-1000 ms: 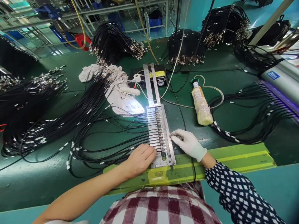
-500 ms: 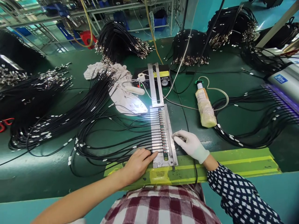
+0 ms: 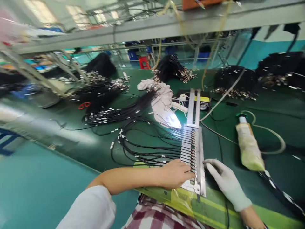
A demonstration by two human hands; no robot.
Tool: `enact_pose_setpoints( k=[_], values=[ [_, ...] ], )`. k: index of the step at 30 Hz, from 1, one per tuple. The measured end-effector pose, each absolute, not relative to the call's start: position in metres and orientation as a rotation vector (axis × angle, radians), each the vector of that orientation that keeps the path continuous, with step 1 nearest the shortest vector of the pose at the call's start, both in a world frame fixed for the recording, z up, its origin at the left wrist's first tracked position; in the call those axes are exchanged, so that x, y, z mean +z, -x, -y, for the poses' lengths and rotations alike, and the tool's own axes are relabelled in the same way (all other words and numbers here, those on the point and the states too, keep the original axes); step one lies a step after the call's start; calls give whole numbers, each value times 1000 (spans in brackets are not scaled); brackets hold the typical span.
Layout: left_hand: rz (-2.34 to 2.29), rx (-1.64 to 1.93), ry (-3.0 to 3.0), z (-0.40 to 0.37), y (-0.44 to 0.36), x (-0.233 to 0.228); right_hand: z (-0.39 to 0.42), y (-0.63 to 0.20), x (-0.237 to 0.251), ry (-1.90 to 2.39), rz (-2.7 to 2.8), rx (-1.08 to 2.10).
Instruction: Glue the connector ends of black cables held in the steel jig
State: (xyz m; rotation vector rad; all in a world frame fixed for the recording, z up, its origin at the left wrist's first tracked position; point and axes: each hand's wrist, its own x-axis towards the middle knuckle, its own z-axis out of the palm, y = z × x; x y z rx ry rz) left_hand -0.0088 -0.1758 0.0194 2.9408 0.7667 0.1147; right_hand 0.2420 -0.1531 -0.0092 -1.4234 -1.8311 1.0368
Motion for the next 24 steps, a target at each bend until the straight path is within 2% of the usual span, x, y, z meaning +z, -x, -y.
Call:
enact_pose_setpoints(
  k=[8, 12, 19, 24],
  values=[
    [-800, 246, -3065, 182, 13, 18, 143, -248, -18, 1432, 1856, 963],
    [-812, 195, -3049, 181, 11, 16, 141, -248, -22, 1431, 1841, 982],
    [-771, 109, -2950, 178, 9, 17, 151, -241, -7, 1397, 1845, 1001],
    [-843, 194, -2843, 178, 9, 12, 158, -239, -3, 1386, 1841, 1063]
  ],
)
